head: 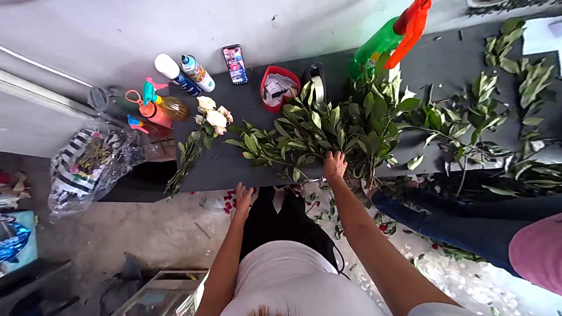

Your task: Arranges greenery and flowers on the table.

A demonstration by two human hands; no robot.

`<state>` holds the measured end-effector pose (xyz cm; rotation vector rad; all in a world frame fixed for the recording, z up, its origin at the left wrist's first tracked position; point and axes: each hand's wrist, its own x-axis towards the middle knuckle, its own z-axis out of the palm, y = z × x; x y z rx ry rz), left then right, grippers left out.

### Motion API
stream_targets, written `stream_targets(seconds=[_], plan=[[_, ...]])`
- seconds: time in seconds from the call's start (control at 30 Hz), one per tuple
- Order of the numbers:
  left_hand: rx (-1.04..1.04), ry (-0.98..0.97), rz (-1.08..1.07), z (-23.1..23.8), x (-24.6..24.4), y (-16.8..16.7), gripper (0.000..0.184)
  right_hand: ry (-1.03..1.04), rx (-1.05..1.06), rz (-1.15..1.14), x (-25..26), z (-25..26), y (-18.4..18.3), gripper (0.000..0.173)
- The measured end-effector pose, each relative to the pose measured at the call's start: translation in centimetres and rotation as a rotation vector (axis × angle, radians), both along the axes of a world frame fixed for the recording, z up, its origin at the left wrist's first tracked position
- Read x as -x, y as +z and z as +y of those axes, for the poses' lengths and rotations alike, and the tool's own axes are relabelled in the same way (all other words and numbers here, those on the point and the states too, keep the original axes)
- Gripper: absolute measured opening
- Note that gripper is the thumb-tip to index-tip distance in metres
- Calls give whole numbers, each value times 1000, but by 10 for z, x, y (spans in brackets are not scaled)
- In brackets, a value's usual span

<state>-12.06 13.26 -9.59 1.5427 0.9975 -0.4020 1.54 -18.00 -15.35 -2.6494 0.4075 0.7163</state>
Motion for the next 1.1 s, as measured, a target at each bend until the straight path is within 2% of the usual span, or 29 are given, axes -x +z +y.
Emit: stream_targets(seconds=[0.13,0.3,0.5,0.63,0.77,0.9,0.93,0.97,1.0,1.07,1.1], plan=[[24,35,-32,-2,-2,5,70,-64,16,19,-2,-2,7,54],[40,43,-82,-20,-24,25,61,-30,-13,29,-10,-6,21,45],[92,-117,-254,-50,-60,45,51,-219,-368,-383,7,-39,77,36],[201,-338,-403,-81,-91,65,51,-341,-577,-349,12,-66,106,32],[246,-610,-511,-112,-118,95,65,-403,-628,-444,20,-76,134,30],[309,-788,-656,-145,-152,111,105,-326,-530,-512,22,-78,160,27],[316,-785,-722,-152,-157,115,105,-265,-488,-506,24,-75,170,28],[334,-726,-789,-159,-159,126,93,-185,-446,-506,27,-72,180,28],[376,-623,-857,-167,-161,136,75,-99,-409,-502,32,-67,191,27],[527,-461,-987,-180,-170,154,64,14,-363,-488,42,-55,207,26],[561,-338,-1002,-188,-174,163,53,39,-347,-493,45,-50,211,24]])
